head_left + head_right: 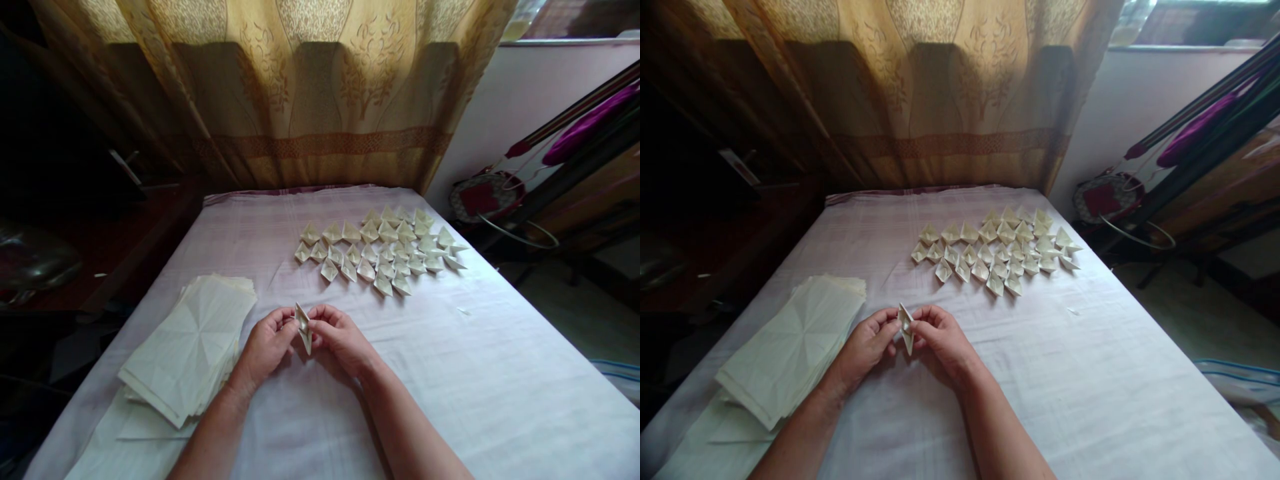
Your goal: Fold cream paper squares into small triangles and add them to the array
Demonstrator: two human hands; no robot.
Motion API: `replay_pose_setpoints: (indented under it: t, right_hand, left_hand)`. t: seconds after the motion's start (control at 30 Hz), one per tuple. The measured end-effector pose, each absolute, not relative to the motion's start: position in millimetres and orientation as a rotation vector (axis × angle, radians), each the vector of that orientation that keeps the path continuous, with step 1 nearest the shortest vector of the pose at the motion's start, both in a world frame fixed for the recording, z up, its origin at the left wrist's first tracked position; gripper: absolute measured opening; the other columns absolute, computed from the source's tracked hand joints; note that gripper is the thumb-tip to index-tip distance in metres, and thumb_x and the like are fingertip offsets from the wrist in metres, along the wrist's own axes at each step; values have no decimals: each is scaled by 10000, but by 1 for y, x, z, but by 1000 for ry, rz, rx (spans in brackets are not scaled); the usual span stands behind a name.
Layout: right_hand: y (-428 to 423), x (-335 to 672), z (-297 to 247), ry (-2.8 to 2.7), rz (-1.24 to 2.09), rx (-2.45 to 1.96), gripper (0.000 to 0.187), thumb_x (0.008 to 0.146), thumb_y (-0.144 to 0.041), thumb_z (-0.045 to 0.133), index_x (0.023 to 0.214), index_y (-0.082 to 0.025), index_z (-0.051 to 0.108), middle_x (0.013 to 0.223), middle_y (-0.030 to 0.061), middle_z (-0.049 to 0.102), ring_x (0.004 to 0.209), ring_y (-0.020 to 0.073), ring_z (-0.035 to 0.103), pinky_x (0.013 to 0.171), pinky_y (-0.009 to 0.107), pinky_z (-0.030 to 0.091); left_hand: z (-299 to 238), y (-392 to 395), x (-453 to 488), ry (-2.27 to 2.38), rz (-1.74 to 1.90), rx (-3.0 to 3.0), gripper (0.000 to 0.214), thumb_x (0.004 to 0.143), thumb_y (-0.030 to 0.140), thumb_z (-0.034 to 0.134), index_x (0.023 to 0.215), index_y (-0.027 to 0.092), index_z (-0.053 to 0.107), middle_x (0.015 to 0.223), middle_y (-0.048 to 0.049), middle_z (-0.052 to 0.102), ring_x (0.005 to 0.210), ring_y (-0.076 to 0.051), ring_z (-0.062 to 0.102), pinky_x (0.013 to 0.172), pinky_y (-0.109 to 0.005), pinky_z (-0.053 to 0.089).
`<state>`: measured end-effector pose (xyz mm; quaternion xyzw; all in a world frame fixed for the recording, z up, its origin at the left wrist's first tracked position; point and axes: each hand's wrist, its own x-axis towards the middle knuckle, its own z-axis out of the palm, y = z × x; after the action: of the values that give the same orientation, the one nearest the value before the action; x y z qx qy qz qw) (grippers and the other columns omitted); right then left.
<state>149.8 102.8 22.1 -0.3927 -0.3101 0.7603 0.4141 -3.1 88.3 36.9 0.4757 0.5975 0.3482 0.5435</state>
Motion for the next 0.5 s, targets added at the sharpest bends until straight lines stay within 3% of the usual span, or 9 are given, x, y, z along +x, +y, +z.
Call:
replay_pose_setpoints:
  t: [0.07, 0.2, 0.5]
  right_hand:
    - [103, 151, 22, -769, 1915, -974, 372, 573, -364, 863, 768, -163, 616, 562, -56, 600, 458, 53, 502, 477, 164, 401]
    - [103, 151, 21, -748, 1926, -971, 384, 577, -382, 867, 768, -164, 616, 556, -54, 603, 453, 57, 506, 477, 171, 410]
    - [104, 151, 19, -718, 1946, -985, 400, 583, -392, 875, 767, -159, 608, 564, -53, 596, 459, 49, 491, 481, 168, 391]
  left_hand:
    - [37, 88, -2, 1350, 839, 1020, 463, 728, 494, 602, 1040, 153, 634, 514, 67, 517, 409, -80, 417, 375, -171, 264]
    - [37, 87, 1, 1276, 883, 878, 482, 682, 498, 653, 1014, 152, 601, 558, 73, 534, 394, -48, 385, 341, -152, 210]
    - [32, 88, 1, 1281, 905, 829, 466, 673, 498, 675, 988, 174, 560, 554, 98, 496, 378, -31, 353, 330, -129, 211]
